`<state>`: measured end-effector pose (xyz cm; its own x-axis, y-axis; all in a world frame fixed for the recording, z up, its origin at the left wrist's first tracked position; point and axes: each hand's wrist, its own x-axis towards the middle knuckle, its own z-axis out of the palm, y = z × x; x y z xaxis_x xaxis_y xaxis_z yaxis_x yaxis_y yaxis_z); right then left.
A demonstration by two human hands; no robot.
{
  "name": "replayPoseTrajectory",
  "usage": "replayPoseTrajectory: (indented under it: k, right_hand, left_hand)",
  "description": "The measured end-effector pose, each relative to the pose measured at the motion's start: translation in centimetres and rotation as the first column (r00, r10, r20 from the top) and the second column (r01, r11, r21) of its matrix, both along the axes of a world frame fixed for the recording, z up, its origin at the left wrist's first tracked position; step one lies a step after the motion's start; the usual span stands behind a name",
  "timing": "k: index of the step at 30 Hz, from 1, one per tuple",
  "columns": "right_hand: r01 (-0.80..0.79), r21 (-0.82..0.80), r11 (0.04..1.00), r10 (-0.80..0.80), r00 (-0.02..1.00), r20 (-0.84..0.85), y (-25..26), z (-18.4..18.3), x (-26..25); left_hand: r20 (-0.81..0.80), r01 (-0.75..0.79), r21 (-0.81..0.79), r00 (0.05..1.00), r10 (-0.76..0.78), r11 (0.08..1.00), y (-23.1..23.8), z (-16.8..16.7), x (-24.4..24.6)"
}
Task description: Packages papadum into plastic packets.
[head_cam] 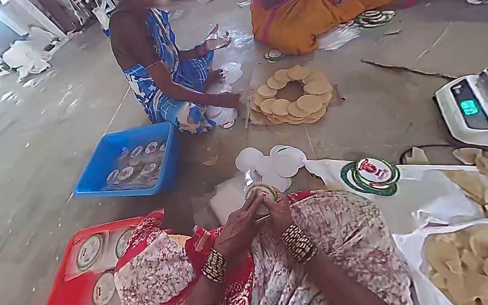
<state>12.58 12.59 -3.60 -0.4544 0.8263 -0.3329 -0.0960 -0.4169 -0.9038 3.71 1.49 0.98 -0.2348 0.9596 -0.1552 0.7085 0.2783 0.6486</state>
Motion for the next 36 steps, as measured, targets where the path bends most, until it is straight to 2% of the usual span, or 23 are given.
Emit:
replayPoseTrajectory:
  k: [2,3,4,5,6,7,8,9,10,12,14,16,18,21,23,26,28,29,31,33,36]
  right_hand:
    - [0.036,-0.066,0.997,-0.038,0.999,-0.031,0.5,0.7,0.4]
    - [0.05,-0.104,0.993,-0.056,0.997,-0.053,0.7,1.2,0.7]
    - [0.059,-0.132,0.99,-0.069,0.995,-0.078,0.8,1.9,1.1]
    - [0.057,-0.143,0.988,-0.072,0.992,-0.102,0.8,2.6,1.6]
    - [0.046,-0.143,0.989,-0.063,0.991,-0.117,0.6,3.5,2.3]
    - [0.027,-0.131,0.991,-0.043,0.992,-0.118,0.3,4.4,3.1]
    - [0.006,-0.117,0.993,-0.02,0.993,-0.114,-0.1,5.2,3.9]
    - [-0.023,-0.094,0.995,0.013,0.994,-0.106,-0.6,5.9,4.7]
    - [-0.052,-0.061,0.997,0.047,0.995,-0.089,-1.1,6.4,5.6]
    - [-0.11,0.04,0.993,0.112,0.993,-0.04,-2.1,7.0,7.3]
    - [-0.205,0.149,0.967,0.209,0.978,-0.011,-2.5,7.4,9.3]
    - [-0.321,0.168,0.932,0.32,0.947,0.033,-2.5,8.2,11.4]
    - [-0.386,0.147,0.911,0.381,0.923,0.061,-2.6,8.7,12.9]
    - [-0.429,0.144,0.892,0.423,0.903,0.069,-3.5,8.4,14.4]
    - [-0.515,0.144,0.845,0.503,0.857,0.111,-4.5,8.5,16.0]
    - [-0.728,0.065,0.683,0.666,0.656,0.355,-5.8,9.4,18.9]
    - [-0.799,0.099,0.593,0.656,0.55,0.517,-6.5,10.0,20.0]
    - [-0.789,0.19,0.585,0.582,0.571,0.579,-6.9,10.3,20.4]
    - [-0.717,0.454,0.528,0.378,0.678,0.631,-7.0,11.2,20.6]
    - [-0.662,0.667,0.342,0.242,0.748,0.618,-6.5,11.7,20.0]
    - [-0.619,0.785,0.005,0.213,0.768,0.604,-6.6,11.6,19.2]
  left_hand:
    - [0.169,-0.206,0.298,0.972,0.16,0.932,-0.3,-0.9,0.0]
    - [0.294,-0.38,0.364,0.913,0.282,0.85,-0.2,-1.1,0.1]
    - [0.449,-0.556,0.329,0.803,0.392,0.763,0.0,-0.9,0.2]
    - [0.626,-0.693,0.189,0.631,0.459,0.695,0.2,-0.3,0.5]
    - [0.775,-0.768,0.013,0.412,0.479,0.64,0.4,0.5,0.8]
    - [0.856,-0.791,-0.159,0.188,0.482,0.59,0.6,1.2,1.5]
    - [0.881,-0.754,-0.294,0.024,0.472,0.588,0.6,1.8,2.2]
    - [0.895,-0.691,-0.359,-0.065,0.441,0.627,0.5,2.4,3.0]
    - [0.91,-0.651,-0.365,-0.1,0.402,0.665,0.4,2.7,3.8]
    - [0.938,-0.642,-0.323,-0.12,0.325,0.695,-0.2,3.1,5.2]
    - [0.95,-0.657,-0.254,-0.032,0.31,0.71,-1.1,3.6,6.2]
    - [0.95,-0.638,-0.187,0.076,0.302,0.747,-2.6,3.9,6.8]
    - [0.954,-0.598,-0.147,0.126,0.274,0.788,-4.2,4.2,7.7]
    - [0.961,-0.504,-0.166,0.112,0.254,0.848,-6.6,4.7,9.5]
    - [0.966,-0.427,-0.161,0.117,0.231,0.89,-8.6,4.3,10.5]
    - [0.948,-0.288,-0.156,0.224,0.225,0.945,-11.8,3.6,12.0]
    - [0.932,-0.248,-0.14,0.293,0.212,0.959,-12.8,3.8,12.6]
    - [0.936,-0.247,-0.128,0.29,0.199,0.961,-12.9,3.9,12.6]
    - [0.961,-0.291,-0.118,0.208,0.183,0.949,-12.4,4.2,12.2]
    - [0.976,-0.359,-0.139,0.106,0.189,0.923,-11.6,4.8,11.5]
    - [0.988,-0.352,-0.136,0.023,0.154,0.926,-10.7,5.4,10.6]
